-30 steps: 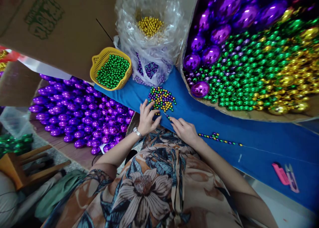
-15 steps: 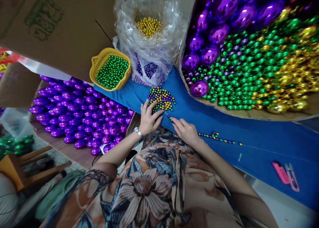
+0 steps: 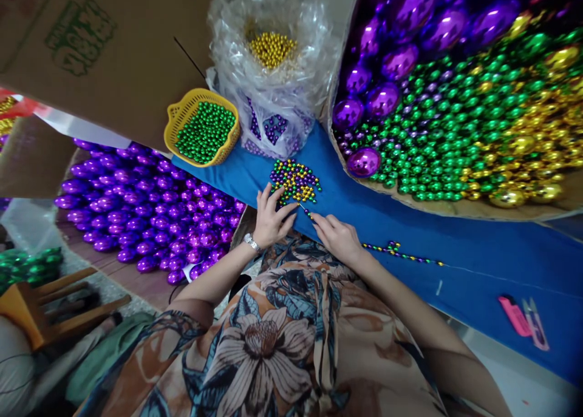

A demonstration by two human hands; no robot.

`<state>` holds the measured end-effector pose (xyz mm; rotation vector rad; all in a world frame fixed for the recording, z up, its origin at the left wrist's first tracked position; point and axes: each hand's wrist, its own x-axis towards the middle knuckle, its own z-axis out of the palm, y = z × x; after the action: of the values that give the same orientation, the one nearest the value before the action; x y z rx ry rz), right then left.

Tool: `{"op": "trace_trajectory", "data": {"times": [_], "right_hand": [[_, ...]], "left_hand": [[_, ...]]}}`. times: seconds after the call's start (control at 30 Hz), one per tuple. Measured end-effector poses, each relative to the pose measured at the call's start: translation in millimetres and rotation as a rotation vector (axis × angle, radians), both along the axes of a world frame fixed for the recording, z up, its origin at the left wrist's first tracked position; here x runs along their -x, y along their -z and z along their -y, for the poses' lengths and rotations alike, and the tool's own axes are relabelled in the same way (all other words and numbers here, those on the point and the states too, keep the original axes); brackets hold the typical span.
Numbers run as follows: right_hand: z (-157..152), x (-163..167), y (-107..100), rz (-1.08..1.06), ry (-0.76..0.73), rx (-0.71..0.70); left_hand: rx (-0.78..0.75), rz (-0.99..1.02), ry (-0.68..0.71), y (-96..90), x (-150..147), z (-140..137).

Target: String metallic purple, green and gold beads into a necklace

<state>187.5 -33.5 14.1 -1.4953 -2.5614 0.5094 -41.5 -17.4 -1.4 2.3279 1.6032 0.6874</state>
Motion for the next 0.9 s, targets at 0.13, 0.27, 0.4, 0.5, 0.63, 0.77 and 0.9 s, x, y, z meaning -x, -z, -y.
{"op": "trace_trajectory", "data": {"times": [0.13, 0.27, 0.4, 0.5, 0.63, 0.77, 0.9], "right_hand": [[-1, 1, -1, -0.001, -0.009, 0.002], [0, -1, 0, -0.003, -0.019, -0.001], [1, -3, -2, 0.0, -0.023, -0.004], [2, -3, -4, 0.002, -0.027, -0.002], [3, -3, -6, 0.019, -0.034, 0.023], [2, -5, -8, 0.029, -0.028, 0.026], [1, -5, -10, 0.018, -0.022, 0.011]], "left_hand": [[0.001, -0.001, 0.008, 1.1, 0, 1], [-0.031, 0.007, 0.015, 2.2, 0, 1], [-0.003, 0.007, 0.01, 2.1, 0, 1], [0.013, 0.003, 0.001, 1.3, -1, 0], [0.012, 0.015, 0.0, 0.1, -3, 0], [-0.01, 0.016, 0.004, 0.1, -4, 0], [-0.034, 0.022, 0.015, 0.6, -4, 0]]}}
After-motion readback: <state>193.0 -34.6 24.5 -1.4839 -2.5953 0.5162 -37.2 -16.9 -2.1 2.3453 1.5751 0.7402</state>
